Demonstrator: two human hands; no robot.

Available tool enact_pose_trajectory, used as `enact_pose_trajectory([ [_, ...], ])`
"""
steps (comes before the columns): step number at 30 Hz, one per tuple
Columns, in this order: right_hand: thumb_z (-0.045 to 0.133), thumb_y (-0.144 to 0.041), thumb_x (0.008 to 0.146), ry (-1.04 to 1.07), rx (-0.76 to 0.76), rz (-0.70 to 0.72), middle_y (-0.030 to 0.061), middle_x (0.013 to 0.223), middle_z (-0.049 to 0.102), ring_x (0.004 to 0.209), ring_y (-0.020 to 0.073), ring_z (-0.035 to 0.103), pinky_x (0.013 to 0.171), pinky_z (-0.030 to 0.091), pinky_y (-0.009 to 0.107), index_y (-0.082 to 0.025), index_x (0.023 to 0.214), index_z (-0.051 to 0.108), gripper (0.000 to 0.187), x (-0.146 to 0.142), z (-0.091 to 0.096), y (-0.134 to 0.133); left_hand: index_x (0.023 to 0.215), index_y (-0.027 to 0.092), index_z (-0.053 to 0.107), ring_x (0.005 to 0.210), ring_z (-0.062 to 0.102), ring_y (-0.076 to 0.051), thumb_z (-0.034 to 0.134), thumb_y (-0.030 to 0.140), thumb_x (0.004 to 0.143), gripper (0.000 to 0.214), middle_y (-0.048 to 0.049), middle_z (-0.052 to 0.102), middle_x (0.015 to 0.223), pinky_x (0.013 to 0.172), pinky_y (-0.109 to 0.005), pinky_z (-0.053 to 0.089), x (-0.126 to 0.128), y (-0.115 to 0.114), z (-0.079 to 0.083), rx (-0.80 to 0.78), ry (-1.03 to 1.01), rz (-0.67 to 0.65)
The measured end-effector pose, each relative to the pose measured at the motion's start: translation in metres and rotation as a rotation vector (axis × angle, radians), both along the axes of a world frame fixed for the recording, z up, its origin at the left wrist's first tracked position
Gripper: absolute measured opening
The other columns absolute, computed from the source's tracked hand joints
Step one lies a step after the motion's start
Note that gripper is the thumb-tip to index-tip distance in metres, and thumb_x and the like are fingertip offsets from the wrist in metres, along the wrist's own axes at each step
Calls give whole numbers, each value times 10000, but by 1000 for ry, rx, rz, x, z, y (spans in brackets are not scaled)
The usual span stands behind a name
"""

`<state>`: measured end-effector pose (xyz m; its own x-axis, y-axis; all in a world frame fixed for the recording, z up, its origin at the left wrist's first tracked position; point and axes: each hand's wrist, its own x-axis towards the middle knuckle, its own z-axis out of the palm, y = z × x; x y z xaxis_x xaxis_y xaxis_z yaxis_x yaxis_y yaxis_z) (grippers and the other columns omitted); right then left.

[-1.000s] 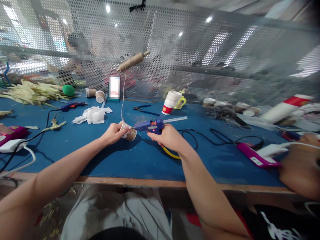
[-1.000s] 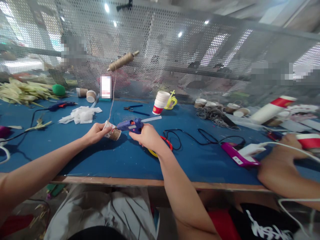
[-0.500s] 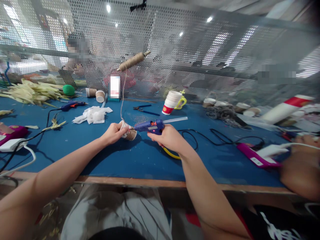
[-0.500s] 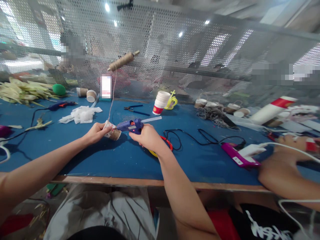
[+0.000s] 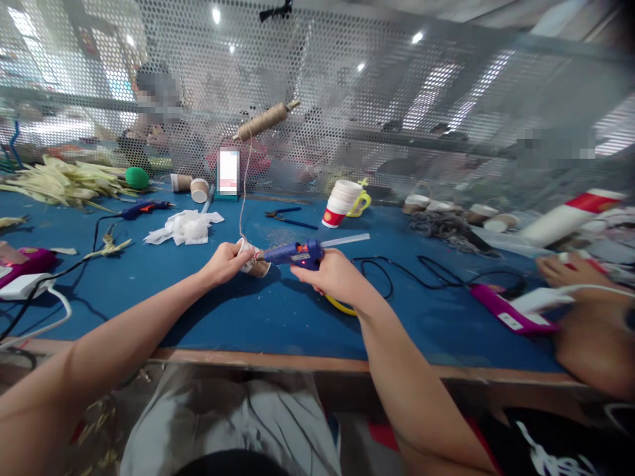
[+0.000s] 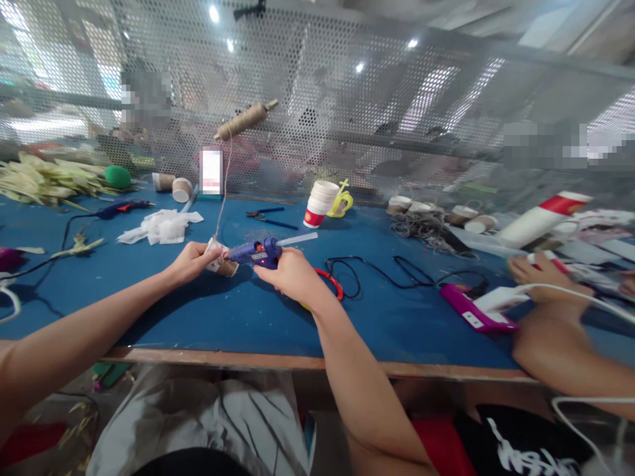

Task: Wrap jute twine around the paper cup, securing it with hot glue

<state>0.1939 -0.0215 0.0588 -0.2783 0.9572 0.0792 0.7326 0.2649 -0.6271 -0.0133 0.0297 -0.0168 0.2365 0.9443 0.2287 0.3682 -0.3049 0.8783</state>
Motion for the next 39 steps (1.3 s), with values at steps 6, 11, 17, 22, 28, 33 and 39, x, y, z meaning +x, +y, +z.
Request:
enact_pose_trajectory([
  [6,521,-307,709,-40,108,38,-20,405,479,416,112,459,436,365,228,-187,491,465,255,0,-2,0,715,66,671,511,460,-103,471,473,728,453,-18,579,558,498,-207,327,2,-2,3,-46,-37,24],
  [11,529,-298,704,-37,118,39,-23,413,482,425,111,461,444,365,230,-187,501,475,237,-1,-2,0,743,63,672,521,471,-105,471,479,729,463,-19,587,570,513,-209,340,2,-2,3,-41,-47,20],
  [17,553,-319,691,-20,33,-25,-15,406,490,386,111,463,415,377,234,-180,506,493,240,0,0,2,760,64,668,535,467,-109,442,478,752,472,-27,582,585,506,-208,336,1,-3,2,-1,-11,-6],
  [22,559,-317,689,19,-7,-67,-15,385,479,356,107,455,402,379,233,-170,516,510,233,1,0,4,783,72,664,556,473,-115,422,478,766,473,-24,577,597,522,-212,350,0,-4,1,63,38,-28],
  [28,559,-306,691,29,12,-61,-23,366,476,344,101,455,397,378,221,-172,516,510,226,2,-3,9,779,74,650,567,481,-117,407,465,781,460,-24,575,614,549,-220,372,-1,-4,1,106,70,-49],
  [33,550,-300,696,46,17,-46,-23,358,470,337,93,444,395,375,211,-160,515,509,232,2,-6,13,787,81,636,586,487,-119,398,456,797,444,-27,580,633,559,-222,380,-1,-4,0,122,56,-84],
  [39,548,-302,693,51,8,-48,-17,368,479,346,98,450,408,387,223,-159,526,517,223,1,-8,17,763,94,629,596,513,-127,428,463,784,421,-30,603,641,564,-222,399,-1,-5,-1,116,23,-87],
])
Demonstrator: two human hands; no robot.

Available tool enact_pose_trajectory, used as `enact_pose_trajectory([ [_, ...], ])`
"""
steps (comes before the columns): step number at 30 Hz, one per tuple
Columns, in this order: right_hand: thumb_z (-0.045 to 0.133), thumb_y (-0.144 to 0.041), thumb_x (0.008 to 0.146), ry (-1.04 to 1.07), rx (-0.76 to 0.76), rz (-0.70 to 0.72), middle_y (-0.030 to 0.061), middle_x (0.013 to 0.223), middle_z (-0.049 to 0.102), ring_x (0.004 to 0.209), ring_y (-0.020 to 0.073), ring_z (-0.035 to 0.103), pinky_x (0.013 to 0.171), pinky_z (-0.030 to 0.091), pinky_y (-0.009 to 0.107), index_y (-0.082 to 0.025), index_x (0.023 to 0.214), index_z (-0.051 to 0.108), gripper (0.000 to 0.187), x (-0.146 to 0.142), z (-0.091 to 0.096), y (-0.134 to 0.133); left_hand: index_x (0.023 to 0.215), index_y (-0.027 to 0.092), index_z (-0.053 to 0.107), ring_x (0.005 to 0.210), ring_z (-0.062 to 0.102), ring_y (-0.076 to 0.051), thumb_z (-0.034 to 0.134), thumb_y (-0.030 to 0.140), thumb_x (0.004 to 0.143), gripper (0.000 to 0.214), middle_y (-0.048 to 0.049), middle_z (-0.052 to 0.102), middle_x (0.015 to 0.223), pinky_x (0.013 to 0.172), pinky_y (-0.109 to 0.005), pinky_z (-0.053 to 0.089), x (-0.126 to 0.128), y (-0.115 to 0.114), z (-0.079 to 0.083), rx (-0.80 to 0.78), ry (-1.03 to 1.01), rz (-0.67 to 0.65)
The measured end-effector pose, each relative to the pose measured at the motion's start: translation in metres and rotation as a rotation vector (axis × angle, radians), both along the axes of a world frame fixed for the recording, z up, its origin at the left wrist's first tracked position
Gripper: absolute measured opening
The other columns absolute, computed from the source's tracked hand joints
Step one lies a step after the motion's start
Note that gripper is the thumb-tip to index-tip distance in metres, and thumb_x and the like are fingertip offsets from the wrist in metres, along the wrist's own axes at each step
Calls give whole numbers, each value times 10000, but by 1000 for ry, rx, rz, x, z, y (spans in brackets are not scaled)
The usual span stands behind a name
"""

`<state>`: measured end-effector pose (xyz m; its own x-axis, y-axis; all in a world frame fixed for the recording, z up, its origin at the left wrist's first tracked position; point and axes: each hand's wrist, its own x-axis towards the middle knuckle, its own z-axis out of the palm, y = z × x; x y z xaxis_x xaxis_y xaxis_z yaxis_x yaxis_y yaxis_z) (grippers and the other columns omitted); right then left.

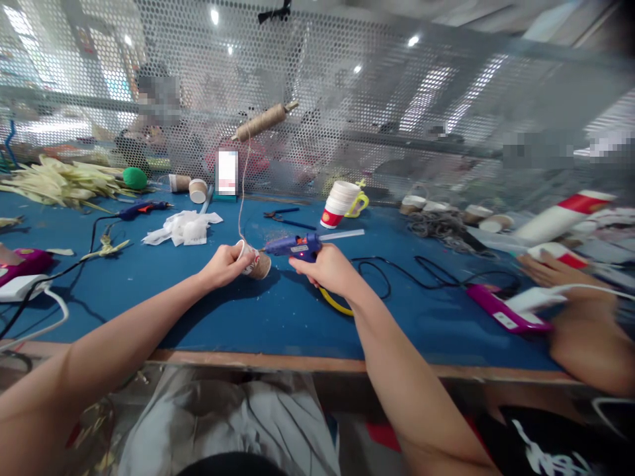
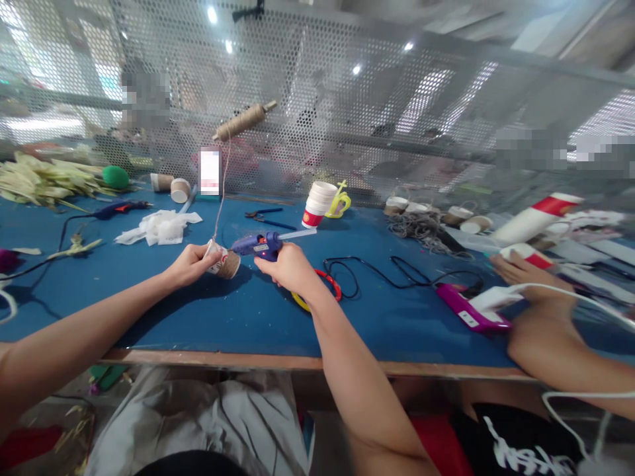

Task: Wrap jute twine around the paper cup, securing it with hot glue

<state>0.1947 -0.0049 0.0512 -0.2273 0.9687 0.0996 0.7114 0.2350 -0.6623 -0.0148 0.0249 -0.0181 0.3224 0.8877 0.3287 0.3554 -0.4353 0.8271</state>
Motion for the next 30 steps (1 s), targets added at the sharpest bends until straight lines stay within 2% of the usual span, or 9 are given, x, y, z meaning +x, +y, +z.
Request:
enact_pose_trajectory([
  [12,560,-287,693,100,-42,32,-33,360,454,314,71,423,361,367,197,-144,537,530,215,0,-10,11,710,100,591,575,484,-101,422,429,802,382,-13,570,623,569,-212,389,2,-2,4,86,37,-24],
  [16,587,-295,694,297,-124,32,-44,379,455,329,64,407,343,343,188,-137,630,557,173,4,-9,17,693,96,579,594,459,-101,379,393,833,385,-24,540,649,572,-219,370,1,-6,8,155,36,-38],
  [20,626,-223,672,478,-91,-94,-29,494,526,416,66,463,418,404,190,-148,688,544,112,15,-7,39,655,103,551,582,429,-98,378,365,839,364,-20,504,628,572,-228,359,1,-11,13,221,11,-68],
  [24,549,-252,763,241,-36,-297,10,556,560,438,55,471,439,401,176,-144,597,513,202,28,-13,70,627,113,520,572,408,-97,392,341,834,334,-17,483,613,573,-235,356,2,-16,17,300,-8,-101],
  [28,526,-326,783,91,-87,-369,16,445,525,366,82,460,411,386,212,-140,561,516,290,34,-29,93,658,117,528,594,418,-105,384,307,841,301,-30,505,627,595,-244,367,4,-21,21,333,-10,-151],
  [30,559,-359,754,14,-94,-397,30,424,530,385,117,502,434,395,232,-137,561,546,294,36,-35,99,632,124,514,589,407,-107,386,293,841,298,-32,503,610,594,-249,367,5,-23,23,370,-4,-170],
])
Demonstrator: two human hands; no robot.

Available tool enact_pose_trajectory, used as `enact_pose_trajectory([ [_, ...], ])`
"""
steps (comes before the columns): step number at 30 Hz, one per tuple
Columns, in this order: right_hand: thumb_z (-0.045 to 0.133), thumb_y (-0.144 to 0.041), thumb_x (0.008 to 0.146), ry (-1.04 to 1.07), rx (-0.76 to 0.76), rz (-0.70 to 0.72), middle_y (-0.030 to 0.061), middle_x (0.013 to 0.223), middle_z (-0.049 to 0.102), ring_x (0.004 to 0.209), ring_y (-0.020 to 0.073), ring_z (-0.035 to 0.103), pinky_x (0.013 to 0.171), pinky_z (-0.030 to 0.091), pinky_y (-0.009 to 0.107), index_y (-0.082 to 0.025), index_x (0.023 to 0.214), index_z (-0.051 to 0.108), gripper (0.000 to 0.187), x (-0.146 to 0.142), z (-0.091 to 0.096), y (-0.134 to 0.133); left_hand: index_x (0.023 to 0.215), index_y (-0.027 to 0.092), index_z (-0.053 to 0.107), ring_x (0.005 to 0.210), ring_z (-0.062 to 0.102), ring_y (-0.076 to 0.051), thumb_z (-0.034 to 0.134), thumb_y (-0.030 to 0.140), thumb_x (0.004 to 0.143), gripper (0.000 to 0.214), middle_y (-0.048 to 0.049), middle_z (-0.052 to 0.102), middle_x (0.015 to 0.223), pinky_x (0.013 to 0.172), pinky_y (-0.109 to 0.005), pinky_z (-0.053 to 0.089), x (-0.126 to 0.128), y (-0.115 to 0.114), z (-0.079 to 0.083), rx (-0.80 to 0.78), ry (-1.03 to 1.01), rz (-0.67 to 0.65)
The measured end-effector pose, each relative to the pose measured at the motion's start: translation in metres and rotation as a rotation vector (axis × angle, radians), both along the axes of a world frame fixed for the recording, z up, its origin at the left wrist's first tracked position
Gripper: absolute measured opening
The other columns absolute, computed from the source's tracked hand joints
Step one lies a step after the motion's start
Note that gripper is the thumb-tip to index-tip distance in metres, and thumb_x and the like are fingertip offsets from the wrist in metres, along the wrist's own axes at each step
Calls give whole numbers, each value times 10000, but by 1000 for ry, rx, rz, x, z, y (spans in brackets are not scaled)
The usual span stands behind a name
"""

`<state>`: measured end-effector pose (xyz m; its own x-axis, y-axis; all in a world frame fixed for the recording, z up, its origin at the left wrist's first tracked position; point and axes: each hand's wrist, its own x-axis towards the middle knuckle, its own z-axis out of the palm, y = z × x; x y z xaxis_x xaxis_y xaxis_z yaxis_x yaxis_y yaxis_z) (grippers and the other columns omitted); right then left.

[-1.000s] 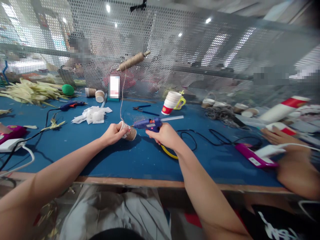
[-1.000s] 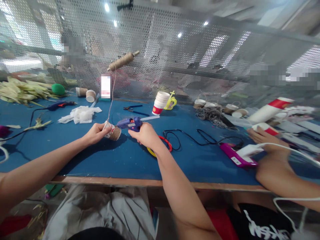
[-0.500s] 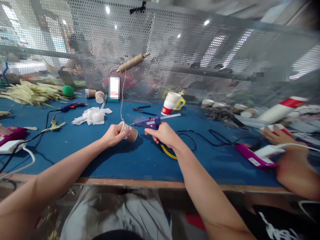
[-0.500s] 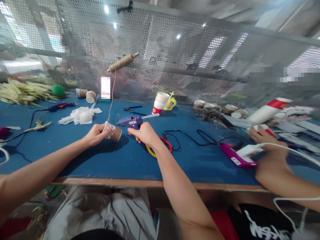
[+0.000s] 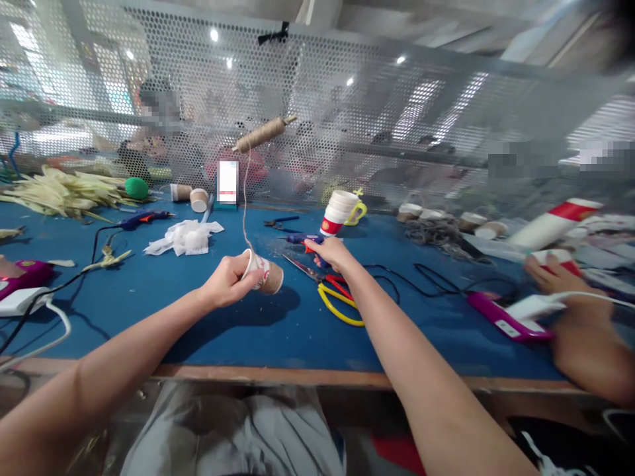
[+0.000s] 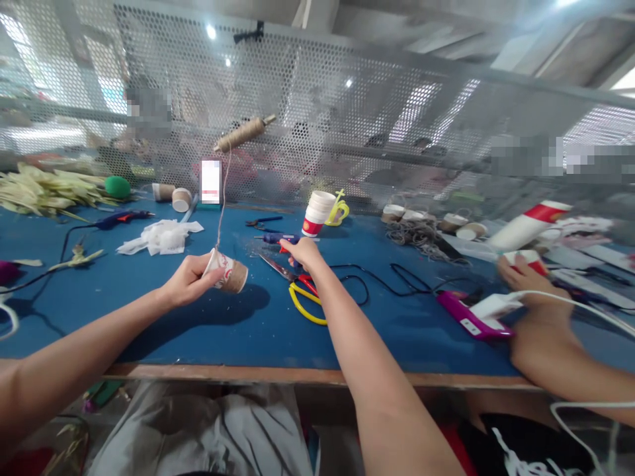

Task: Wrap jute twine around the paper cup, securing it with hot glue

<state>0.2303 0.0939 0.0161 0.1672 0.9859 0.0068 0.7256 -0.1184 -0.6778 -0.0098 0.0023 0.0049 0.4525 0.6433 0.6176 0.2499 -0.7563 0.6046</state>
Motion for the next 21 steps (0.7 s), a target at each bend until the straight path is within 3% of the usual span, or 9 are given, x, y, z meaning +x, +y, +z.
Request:
enact_pose_trajectory([
  [3,631,-329,689,-112,12,-38,104,531,602,605,214,611,553,426,275,-126,562,587,243,-2,2,1,577,138,476,570,384,-107,392,272,841,308,-20,475,560,595,-258,365,2,-2,1,71,5,-23],
  [5,651,-337,668,-168,47,-46,147,680,645,798,267,608,653,424,303,-120,599,617,230,-8,11,-5,557,145,453,560,373,-104,394,252,842,310,-10,457,542,612,-266,368,3,-3,2,123,8,-51],
  [7,616,-424,690,-160,67,27,136,787,661,877,261,585,716,411,309,-130,662,650,297,-21,21,-17,553,149,439,560,375,-100,398,230,841,302,-6,457,546,632,-271,373,5,-4,3,165,11,-85],
  [8,574,-496,703,-130,59,104,106,786,667,850,234,590,722,413,297,-146,678,664,362,-29,26,-24,550,150,433,560,379,-99,401,221,839,299,-5,458,546,638,-272,375,6,-5,3,180,13,-99],
  [11,416,-584,770,269,-94,603,67,919,662,849,176,576,765,411,294,-173,833,682,494,-59,34,-45,526,150,410,561,383,-97,409,202,831,308,-2,453,538,644,-268,376,8,-9,4,205,31,-126],
  [13,471,-560,752,485,-162,770,64,896,659,816,152,571,760,417,288,-164,814,676,450,-76,36,-55,505,148,402,561,379,-96,412,203,824,325,-3,445,531,625,-258,371,9,-11,5,197,46,-134],
  [14,550,-511,719,561,-157,789,56,867,657,788,140,567,751,420,283,-163,792,670,375,-81,36,-58,500,145,409,566,382,-98,413,213,823,330,-6,448,536,617,-254,368,8,-11,5,179,51,-134],
  [17,678,-359,636,716,-43,721,27,778,644,724,113,552,742,419,276,-163,711,647,212,-84,39,-66,559,124,500,589,407,-104,411,288,828,327,-20,482,583,601,-246,364,7,-12,4,12,36,-94],
  [21,662,-336,658,747,161,628,1,714,631,686,100,541,723,417,275,-177,681,630,164,-66,49,-78,753,88,620,550,438,-96,437,479,791,433,-22,536,611,541,-224,357,7,-11,4,-470,-116,-23],
])
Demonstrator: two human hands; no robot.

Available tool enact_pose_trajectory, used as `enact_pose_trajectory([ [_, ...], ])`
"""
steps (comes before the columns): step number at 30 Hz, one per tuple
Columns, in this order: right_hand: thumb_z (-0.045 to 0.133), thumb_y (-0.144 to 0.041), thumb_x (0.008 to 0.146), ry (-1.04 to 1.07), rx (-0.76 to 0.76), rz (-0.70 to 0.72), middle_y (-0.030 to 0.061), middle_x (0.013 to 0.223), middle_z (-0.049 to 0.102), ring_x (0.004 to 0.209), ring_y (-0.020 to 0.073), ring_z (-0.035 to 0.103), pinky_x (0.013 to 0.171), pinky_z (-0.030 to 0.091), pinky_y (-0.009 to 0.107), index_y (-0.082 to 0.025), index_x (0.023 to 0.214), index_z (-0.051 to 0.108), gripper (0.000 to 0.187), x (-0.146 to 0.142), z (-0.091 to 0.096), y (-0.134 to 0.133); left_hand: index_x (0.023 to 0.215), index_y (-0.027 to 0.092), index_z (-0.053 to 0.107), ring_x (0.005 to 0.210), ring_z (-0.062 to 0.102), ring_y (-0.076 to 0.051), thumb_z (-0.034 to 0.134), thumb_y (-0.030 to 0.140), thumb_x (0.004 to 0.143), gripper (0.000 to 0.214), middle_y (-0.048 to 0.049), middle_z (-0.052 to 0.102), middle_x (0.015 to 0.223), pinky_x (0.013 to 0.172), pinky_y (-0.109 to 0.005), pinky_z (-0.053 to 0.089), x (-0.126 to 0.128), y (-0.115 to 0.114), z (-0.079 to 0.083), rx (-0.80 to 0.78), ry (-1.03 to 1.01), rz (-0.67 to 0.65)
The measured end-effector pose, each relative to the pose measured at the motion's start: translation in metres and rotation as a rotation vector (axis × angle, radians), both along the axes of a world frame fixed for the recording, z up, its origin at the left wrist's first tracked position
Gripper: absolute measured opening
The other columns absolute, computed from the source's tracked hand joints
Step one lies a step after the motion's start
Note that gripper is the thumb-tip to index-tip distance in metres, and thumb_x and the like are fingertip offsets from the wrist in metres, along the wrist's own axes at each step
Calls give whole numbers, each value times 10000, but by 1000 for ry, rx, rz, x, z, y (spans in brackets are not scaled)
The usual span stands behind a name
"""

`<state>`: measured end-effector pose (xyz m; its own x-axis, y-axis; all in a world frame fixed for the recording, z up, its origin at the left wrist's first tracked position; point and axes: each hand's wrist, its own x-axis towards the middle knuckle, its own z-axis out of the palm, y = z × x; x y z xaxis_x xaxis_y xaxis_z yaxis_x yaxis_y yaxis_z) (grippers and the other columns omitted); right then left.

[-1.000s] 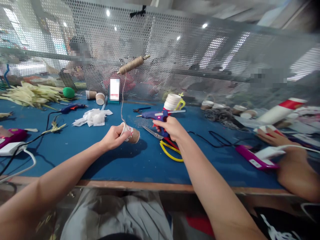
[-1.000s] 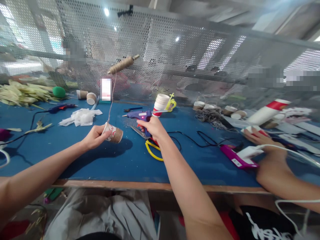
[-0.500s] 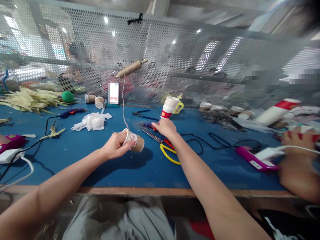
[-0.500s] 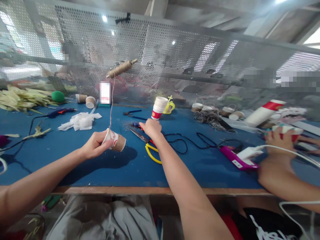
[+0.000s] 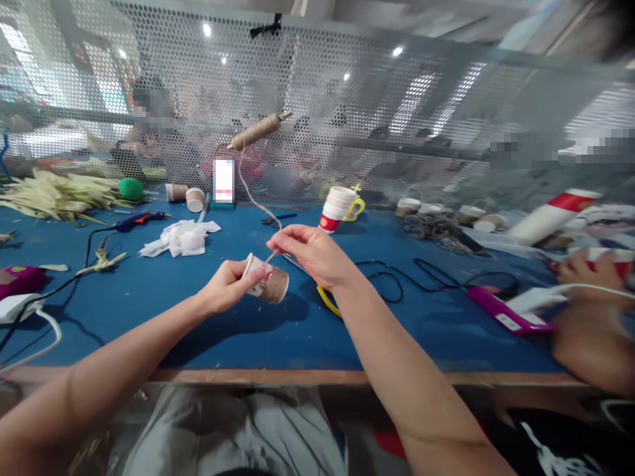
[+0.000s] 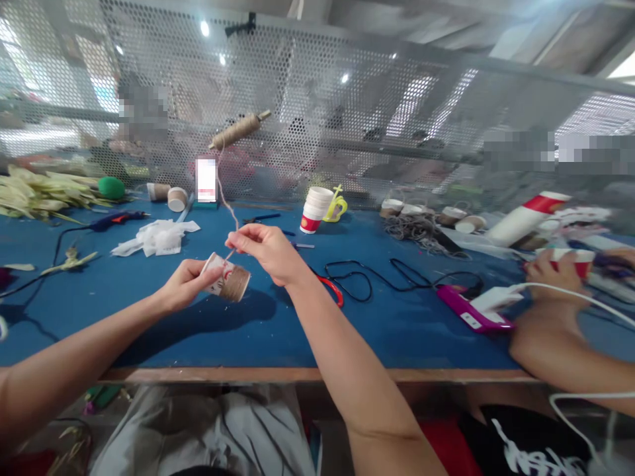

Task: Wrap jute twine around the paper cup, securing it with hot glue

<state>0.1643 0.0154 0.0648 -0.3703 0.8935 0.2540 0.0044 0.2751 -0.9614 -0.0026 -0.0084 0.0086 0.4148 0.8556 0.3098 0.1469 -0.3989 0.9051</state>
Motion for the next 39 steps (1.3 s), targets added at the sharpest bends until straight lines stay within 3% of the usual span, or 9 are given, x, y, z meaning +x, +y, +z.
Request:
enact_pose_trajectory([
  [3,647,-340,675,6,97,-125,-7,694,624,655,95,531,668,418,262,-188,670,626,153,11,6,-10,787,76,651,524,469,-99,521,583,685,533,-27,575,597,538,-225,373,3,0,1,-256,-143,22],
  [7,631,-350,687,-33,149,-233,1,702,629,657,104,542,641,422,262,-196,664,623,156,12,5,-15,753,76,665,508,481,-96,587,601,609,550,-30,602,588,521,-217,373,7,-1,3,-335,-215,36],
  [17,608,-372,696,-141,160,-274,14,686,637,652,113,548,663,425,271,-168,676,615,205,8,-9,-3,837,88,674,566,513,-115,523,538,719,489,-34,621,636,574,-241,421,4,-8,-1,-178,-133,-46],
  [23,625,-373,678,-129,109,-274,12,681,632,642,111,545,667,419,264,-165,671,614,209,7,-10,-5,734,80,652,604,500,-115,506,506,747,451,-41,597,670,574,-228,416,3,-8,0,-97,-116,-38],
  [31,617,-384,686,-141,118,-291,23,701,640,665,123,559,675,426,277,-168,673,607,216,8,-11,-7,760,83,629,602,487,-119,470,503,770,449,-44,578,671,571,-234,420,3,-9,0,-72,-72,-40],
  [39,589,-343,724,-211,105,-263,29,710,645,669,125,566,672,429,275,-171,676,606,180,6,-13,-7,628,92,581,563,424,-98,435,474,799,443,-27,513,615,522,-210,378,1,-10,2,91,-22,-49],
])
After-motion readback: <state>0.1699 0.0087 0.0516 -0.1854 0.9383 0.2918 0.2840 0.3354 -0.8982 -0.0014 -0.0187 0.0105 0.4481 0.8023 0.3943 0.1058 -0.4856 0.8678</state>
